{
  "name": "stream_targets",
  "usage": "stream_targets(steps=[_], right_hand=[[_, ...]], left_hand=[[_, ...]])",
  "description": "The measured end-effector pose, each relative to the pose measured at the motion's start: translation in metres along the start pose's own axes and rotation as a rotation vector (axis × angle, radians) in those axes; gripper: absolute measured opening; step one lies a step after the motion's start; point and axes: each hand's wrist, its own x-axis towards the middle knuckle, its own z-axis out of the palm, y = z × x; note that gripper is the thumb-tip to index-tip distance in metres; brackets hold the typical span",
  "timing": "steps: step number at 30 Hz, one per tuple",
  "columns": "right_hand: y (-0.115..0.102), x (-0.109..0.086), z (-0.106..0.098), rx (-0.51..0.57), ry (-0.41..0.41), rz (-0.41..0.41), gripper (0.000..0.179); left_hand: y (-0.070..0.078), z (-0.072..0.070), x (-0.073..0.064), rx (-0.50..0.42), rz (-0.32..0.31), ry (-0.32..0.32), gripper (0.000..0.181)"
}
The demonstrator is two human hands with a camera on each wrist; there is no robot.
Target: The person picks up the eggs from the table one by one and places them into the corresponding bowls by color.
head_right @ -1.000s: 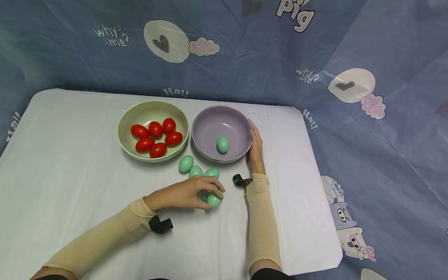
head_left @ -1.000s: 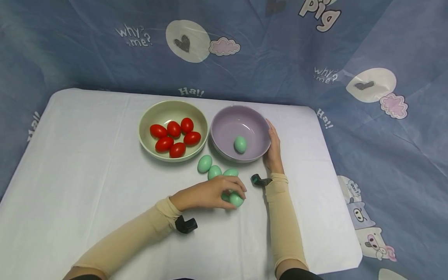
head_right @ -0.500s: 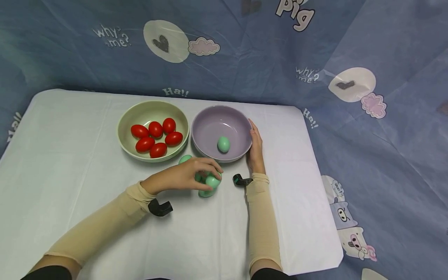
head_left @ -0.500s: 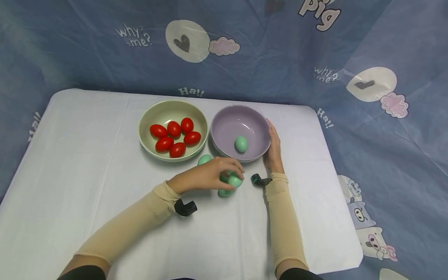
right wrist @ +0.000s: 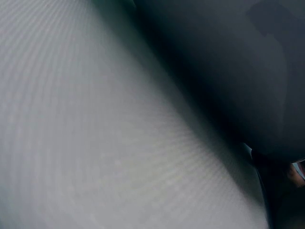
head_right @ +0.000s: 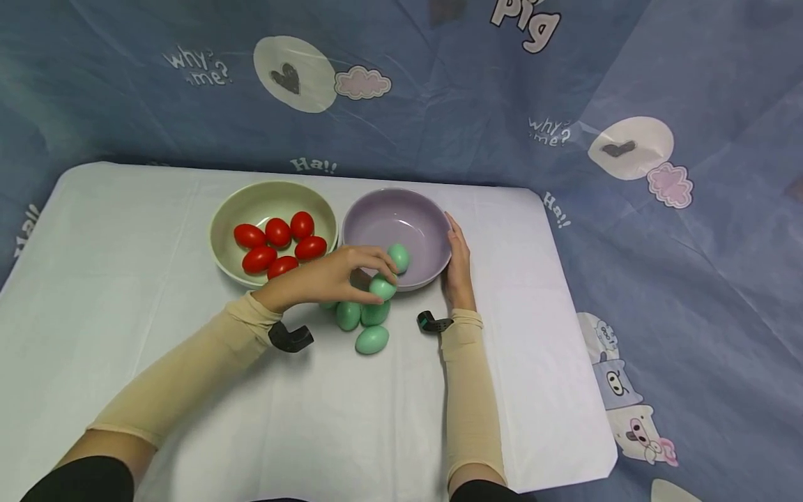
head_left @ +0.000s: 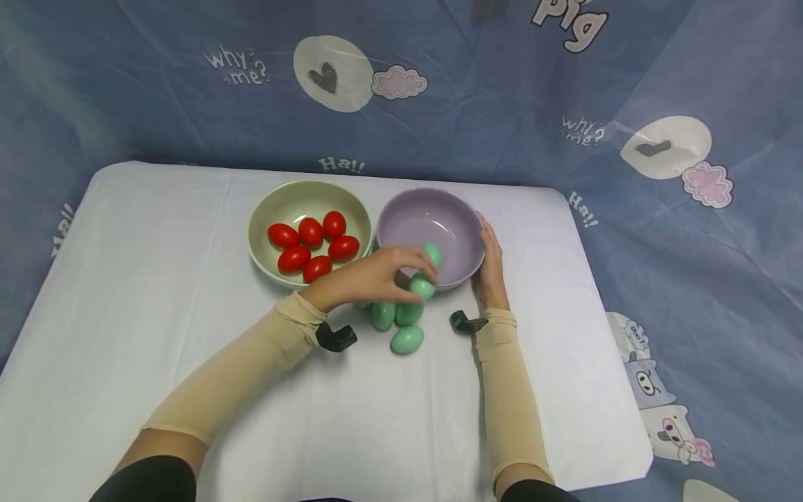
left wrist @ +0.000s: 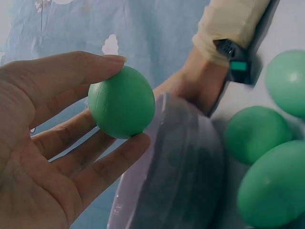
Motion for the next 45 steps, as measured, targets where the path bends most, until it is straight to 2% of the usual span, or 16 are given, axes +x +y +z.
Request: stream_targets(steps=[10, 15, 22, 27, 36, 45], right_hand=[[-0.010, -0.003, 0.000, -0.004, -0.016, 0.021, 0.052], [-0.014, -0.005, 0.001, -0.020, -0.035, 0.010, 0.055], [-0.003, -0.001, -0.001, 0.011, -0.022, 0.004, 0.053], [0.001, 0.001, -0.001, 0.011, -0.021, 0.002, 0.054], [-0.001, 0.002, -0.002, 0.003, -0.027, 0.008, 0.054], [-0.003, 0.002, -0.002, 0.040, -0.031, 0.016, 0.053]], left_hand=[[-0.002, -0.017, 0.024, -0.057, -0.069, -0.036, 0.030], [-0.005, -0.024, 0.041, -0.016, -0.060, -0.041, 0.029], [-0.013, -0.030, 0.064, 0.065, -0.075, -0.048, 0.031], [-0.022, -0.032, 0.082, 0.126, -0.089, -0.060, 0.033], [-0.037, -0.029, 0.109, 0.131, -0.144, -0.115, 0.033], [-0.041, -0.020, 0.132, 0.145, -0.181, -0.165, 0.030]])
